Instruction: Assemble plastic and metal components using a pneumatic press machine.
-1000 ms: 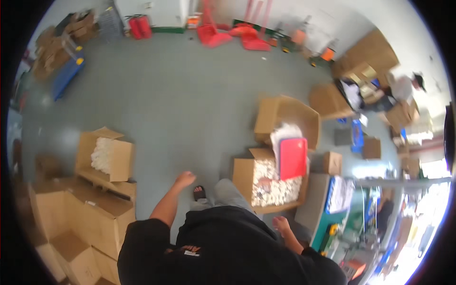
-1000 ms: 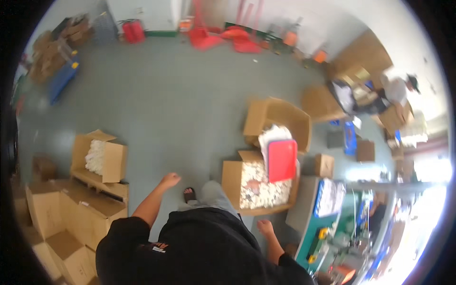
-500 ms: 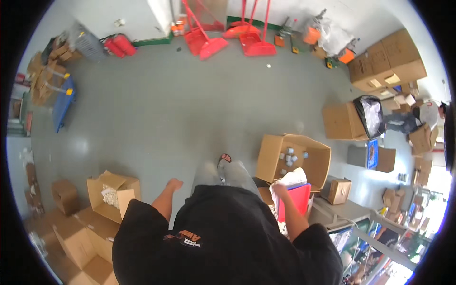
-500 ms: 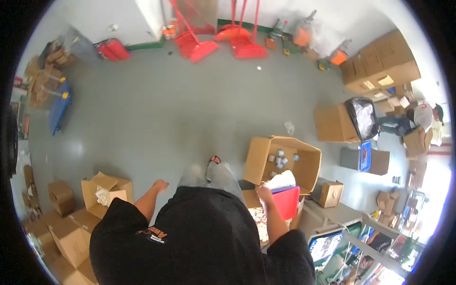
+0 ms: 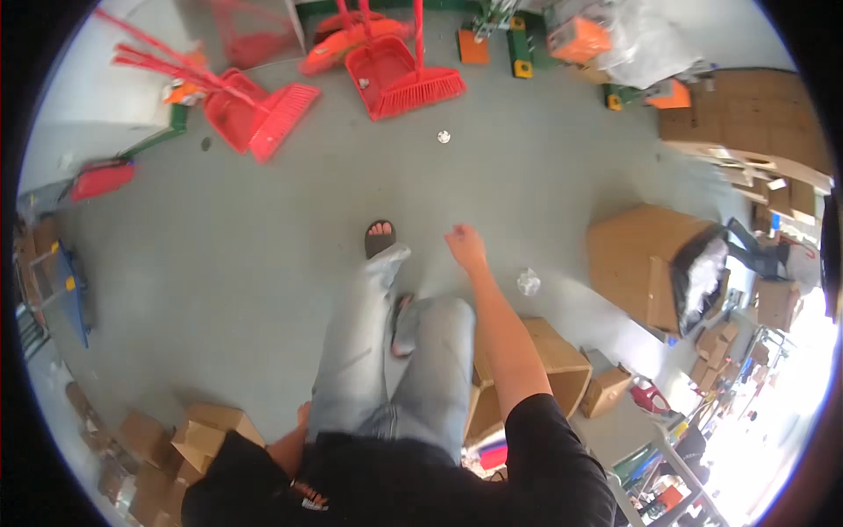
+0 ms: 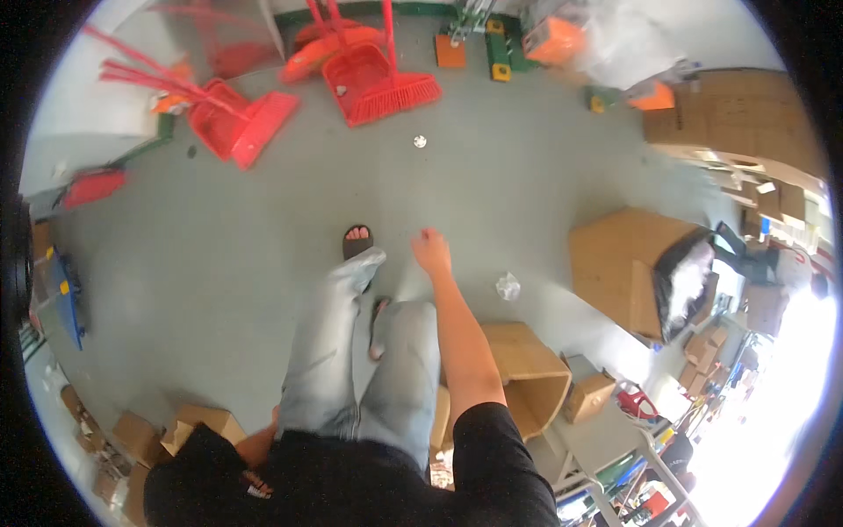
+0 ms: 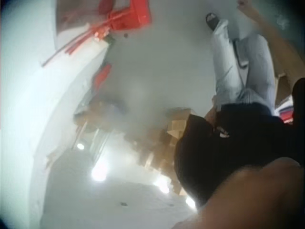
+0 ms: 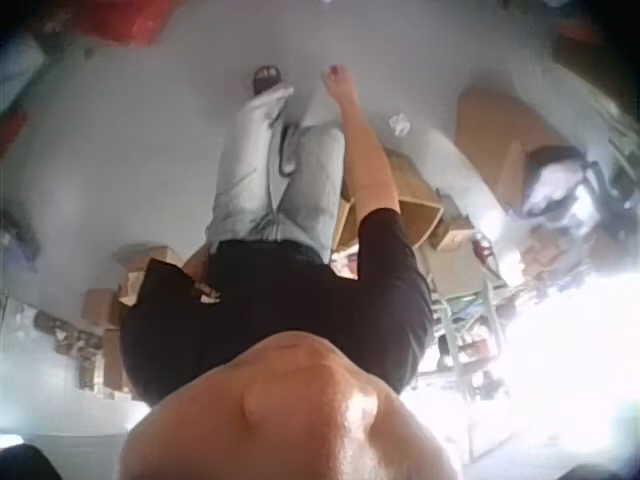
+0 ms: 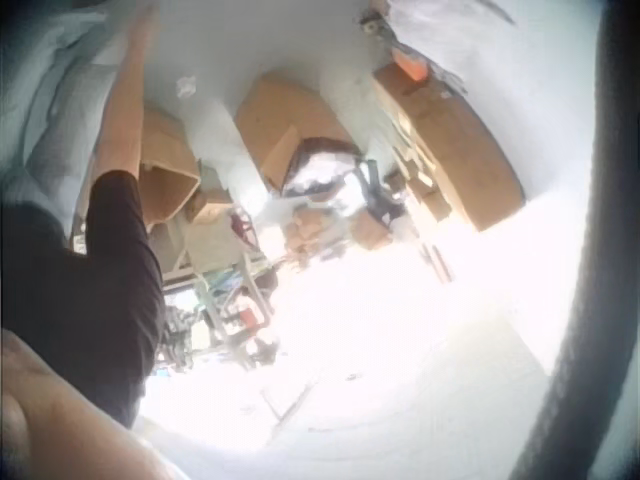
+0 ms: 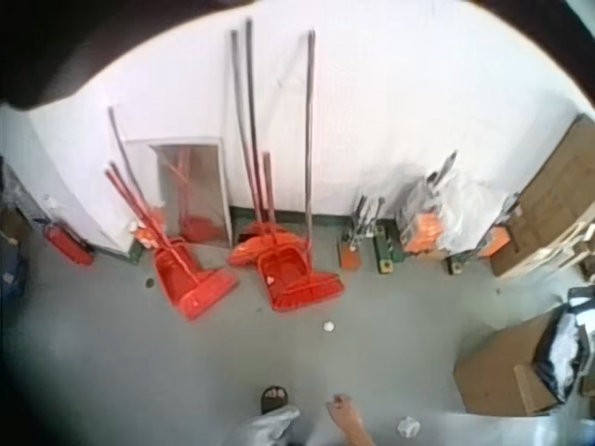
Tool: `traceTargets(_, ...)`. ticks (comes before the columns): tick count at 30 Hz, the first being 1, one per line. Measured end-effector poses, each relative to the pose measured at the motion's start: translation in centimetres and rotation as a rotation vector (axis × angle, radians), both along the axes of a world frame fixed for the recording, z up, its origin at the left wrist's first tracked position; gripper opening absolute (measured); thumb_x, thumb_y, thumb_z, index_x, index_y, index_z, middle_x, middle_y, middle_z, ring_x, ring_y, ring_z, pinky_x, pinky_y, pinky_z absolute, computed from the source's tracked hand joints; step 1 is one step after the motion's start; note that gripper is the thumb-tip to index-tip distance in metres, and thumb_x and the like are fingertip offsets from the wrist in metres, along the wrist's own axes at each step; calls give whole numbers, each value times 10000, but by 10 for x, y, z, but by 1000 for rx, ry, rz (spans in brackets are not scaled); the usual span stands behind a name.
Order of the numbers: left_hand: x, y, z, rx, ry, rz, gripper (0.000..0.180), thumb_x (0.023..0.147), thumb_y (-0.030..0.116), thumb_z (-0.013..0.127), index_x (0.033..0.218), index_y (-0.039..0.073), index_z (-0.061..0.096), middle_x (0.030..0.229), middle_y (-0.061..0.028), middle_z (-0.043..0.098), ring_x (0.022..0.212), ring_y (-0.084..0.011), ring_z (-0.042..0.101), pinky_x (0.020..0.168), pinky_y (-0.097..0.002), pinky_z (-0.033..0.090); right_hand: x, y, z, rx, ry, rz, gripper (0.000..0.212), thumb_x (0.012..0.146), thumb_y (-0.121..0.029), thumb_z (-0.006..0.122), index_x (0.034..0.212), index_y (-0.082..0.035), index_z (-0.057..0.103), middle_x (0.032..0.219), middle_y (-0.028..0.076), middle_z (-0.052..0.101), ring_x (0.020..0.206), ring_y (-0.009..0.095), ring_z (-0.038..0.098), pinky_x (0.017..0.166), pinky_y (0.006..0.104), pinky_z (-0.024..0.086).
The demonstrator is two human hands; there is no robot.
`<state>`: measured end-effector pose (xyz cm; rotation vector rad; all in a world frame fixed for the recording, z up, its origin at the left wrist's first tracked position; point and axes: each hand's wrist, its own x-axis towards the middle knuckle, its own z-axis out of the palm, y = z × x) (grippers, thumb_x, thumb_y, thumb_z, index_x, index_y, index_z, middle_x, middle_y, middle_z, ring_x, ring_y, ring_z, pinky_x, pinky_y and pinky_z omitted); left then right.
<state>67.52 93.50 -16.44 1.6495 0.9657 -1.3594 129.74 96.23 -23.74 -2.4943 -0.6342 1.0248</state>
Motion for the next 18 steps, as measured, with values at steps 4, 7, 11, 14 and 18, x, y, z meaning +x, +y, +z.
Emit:
traceTargets(4,106,80,-127,-100,30,-49,314,933,254,582,1034,21,767,1168,-229,728,1111,-423,694,920,-515,575,108,116,-186,84,-67,-90,564,883,-334,753,1355,-62,607,1320,194,603,1090,363,670,950,478,543)
traceTargets(7,151,110,-205,-138,63,-37,312,933,252,581,1033,22,767,1165,-228,728,1108,-424,694,919,-516,574,152,185,-292,162,-241,31,602,873,-261,761,1408,-77,558,1373,196,517,1132,375,637,946,481,554)
traceTargets(11,156,120,-241,-176,109,-5,310,934,251,580,1031,23,767,1162,-227,729,1104,-425,694,917,-516,574,172,230,-354,94,-218,134,572,877,-216,762,1386,-52,559,1350,184,523,1183,405,598,963,489,545)
traceTargets(14,167,116,-244,-176,82,29,308,934,249,579,1030,25,767,1160,-227,730,1102,-426,695,916,-517,574,198,240,-357,-19,-280,159,503,878,-205,761,1330,-51,603,1253,157,613,1089,338,659,925,460,563)
traceTargets(18,155,114,-174,-165,87,46,306,934,247,578,1029,26,767,1156,-226,731,1098,-427,695,914,-518,574,203,241,-276,314,383,-311,380,895,-114,724,1243,11,637,1052,99,727,929,209,708,875,366,578)
